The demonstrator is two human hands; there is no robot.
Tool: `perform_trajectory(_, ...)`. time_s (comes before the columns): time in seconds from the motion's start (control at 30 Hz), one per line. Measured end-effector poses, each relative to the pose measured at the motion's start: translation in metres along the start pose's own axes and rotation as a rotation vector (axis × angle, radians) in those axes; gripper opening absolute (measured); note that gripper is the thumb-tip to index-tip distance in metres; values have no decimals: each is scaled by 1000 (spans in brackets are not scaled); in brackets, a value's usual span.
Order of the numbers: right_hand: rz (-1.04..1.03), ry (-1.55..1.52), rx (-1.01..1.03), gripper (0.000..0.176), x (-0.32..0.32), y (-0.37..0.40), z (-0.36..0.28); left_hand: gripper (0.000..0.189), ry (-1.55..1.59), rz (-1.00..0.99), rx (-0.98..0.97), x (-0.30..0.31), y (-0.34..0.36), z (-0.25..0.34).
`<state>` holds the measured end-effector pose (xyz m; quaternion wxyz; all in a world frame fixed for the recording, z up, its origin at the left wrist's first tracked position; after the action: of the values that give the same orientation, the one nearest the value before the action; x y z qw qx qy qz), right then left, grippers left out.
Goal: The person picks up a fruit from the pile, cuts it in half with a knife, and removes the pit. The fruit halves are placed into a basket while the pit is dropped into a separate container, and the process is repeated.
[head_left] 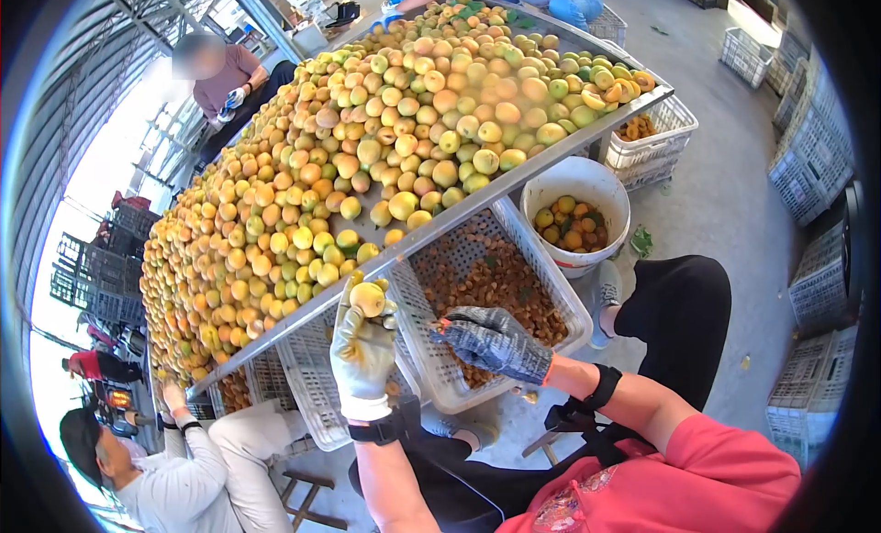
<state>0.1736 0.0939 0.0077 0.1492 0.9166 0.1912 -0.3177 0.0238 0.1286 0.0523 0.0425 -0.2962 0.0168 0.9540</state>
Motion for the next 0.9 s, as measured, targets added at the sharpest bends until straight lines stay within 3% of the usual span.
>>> perform_trajectory(0.07, -12, -20, 20, 22, -9, 4, 12, 43, 67, 112, -72, 11, 15, -5)
perform_trajectory(0.2, 5, 132, 32, 23, -21, 11, 19, 39, 93, 125, -72, 8, 32, -10)
perform_trajectory(0.57, 69, 141, 126, 22, -50, 15, 32, 32, 129, 106, -105, 5, 50, -9)
perform_trajectory(0.63, 91, -18, 61, 22, -51, 12, 41, 31, 188, 69, -96, 2, 51, -12)
perform_trajectory(0.7, 104, -28, 41, 21, -48, 7, 45, 29, 151, 176, -88, 9, 52, -14)
perform_trajectory(0.9, 121, -17, -32, 19, -39, 0, 47, 29, 70, 93, -112, 2, 48, -13)
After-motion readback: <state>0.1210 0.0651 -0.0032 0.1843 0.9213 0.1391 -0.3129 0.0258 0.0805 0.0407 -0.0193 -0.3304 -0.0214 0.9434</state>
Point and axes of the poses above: each hand's wrist, its own y-axis away from the middle knuckle, its own x-axis out of the back of the hand, z = x × y, the point moved 9 cm from there along -y, towards the middle knuckle, and after that the axes turned 9 degrees about -y, right-handed, at the moved point
